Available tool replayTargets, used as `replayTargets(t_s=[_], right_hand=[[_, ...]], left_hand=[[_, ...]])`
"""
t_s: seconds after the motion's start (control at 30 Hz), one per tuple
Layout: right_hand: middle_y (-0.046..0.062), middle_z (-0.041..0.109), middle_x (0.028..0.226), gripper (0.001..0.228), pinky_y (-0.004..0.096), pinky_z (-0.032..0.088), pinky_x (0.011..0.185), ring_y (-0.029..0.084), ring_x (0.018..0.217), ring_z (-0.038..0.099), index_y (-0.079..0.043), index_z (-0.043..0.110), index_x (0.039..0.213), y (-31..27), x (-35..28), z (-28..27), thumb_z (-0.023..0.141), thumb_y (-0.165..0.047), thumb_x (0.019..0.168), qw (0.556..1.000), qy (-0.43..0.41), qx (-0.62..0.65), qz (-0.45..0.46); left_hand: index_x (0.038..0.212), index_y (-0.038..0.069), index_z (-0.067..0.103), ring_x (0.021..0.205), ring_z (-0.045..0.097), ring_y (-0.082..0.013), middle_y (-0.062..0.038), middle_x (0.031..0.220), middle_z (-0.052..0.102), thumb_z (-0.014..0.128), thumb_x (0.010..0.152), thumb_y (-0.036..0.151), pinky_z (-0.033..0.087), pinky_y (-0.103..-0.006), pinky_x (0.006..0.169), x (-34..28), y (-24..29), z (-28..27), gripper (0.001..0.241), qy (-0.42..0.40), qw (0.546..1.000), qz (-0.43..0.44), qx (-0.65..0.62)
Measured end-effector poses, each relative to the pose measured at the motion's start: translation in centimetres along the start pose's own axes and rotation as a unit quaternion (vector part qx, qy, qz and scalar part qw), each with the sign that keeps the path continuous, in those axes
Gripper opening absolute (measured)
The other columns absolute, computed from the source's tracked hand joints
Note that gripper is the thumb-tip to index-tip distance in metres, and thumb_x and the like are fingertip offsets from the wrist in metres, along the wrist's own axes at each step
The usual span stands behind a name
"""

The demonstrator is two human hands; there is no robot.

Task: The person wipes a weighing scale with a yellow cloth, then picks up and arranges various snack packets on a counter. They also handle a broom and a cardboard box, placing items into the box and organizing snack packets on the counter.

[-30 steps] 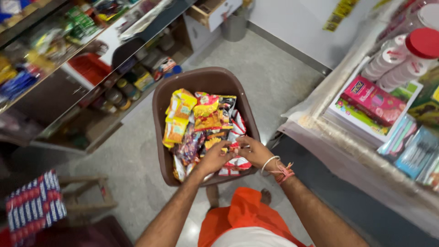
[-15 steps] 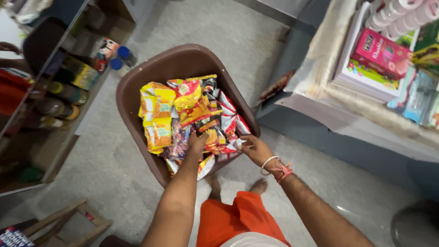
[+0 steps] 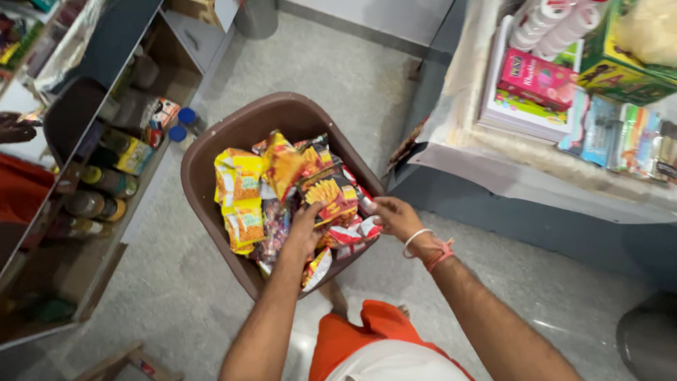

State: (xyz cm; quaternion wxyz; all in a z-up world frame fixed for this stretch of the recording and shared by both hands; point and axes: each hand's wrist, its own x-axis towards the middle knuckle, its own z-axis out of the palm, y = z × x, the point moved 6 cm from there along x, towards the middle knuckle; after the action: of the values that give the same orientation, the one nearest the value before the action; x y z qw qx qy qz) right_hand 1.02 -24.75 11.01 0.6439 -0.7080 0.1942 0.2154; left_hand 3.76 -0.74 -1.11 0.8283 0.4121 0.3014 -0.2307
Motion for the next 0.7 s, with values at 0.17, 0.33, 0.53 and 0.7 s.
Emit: replayTargets(t_s=[0.17, 0.33, 0.53, 0.7], right_hand=[[0.004, 0.071, 0.113, 0.06, 0.034, 0.055, 0.083, 0.016, 0.09, 0.065, -0.004, 0.063, 0.131, -4.4, -2.3, -1.0, 0.059, -0.053, 0.096, 0.986, -0.046, 0.122, 0.099], [0.009, 0.066, 0.129, 0.07, 0.041, 0.053, 0.098, 0.021, 0.111, 0.067, -0.007, 0.057, 0.139, -10.6, -5.5, -0.4, 0.057, -0.06, 0.093, 0.97, -0.126, 0.207, 0.027], [0.009, 0.068, 0.133, 0.066, 0.041, 0.053, 0.103, 0.021, 0.118, 0.067, -0.007, 0.056, 0.138, -16.2, -12.9, -4.5, 0.059, -0.055, 0.092, 0.933, -0.175, 0.29, -0.119], [0.011, 0.072, 0.116, 0.053, 0.037, 0.06, 0.089, 0.019, 0.1, 0.071, 0.001, 0.061, 0.131, -17.0, -19.2, -10.4, 0.073, -0.033, 0.092, 0.941, -0.073, 0.254, -0.21]], left_hand=[[0.136, 0.011, 0.055, 0.106, 0.07, -0.0229, -0.007, 0.119, 0.071, 0.069, 0.084, 0.012, 0.06, -0.0401, 0.088, -12.2, 6.7, 8.4, 0.054, -0.107, 0.988, 0.098, 0.046], [0.135, 0.004, 0.056, 0.105, 0.07, -0.0215, -0.008, 0.118, 0.072, 0.071, 0.084, 0.008, 0.058, -0.038, 0.091, -20.9, 9.2, 14.9, 0.053, -0.184, 0.965, 0.16, 0.098], [0.129, -0.001, 0.059, 0.102, 0.069, -0.0142, -0.005, 0.114, 0.073, 0.075, 0.085, 0.009, 0.058, -0.0304, 0.091, -26.7, 8.6, 20.7, 0.047, -0.281, 0.867, 0.284, 0.298], [0.127, 0.0, 0.062, 0.105, 0.066, -0.0128, -0.007, 0.114, 0.072, 0.08, 0.085, 0.011, 0.055, -0.0298, 0.094, -30.2, 6.8, 24.9, 0.047, -0.334, 0.781, 0.317, 0.422]])
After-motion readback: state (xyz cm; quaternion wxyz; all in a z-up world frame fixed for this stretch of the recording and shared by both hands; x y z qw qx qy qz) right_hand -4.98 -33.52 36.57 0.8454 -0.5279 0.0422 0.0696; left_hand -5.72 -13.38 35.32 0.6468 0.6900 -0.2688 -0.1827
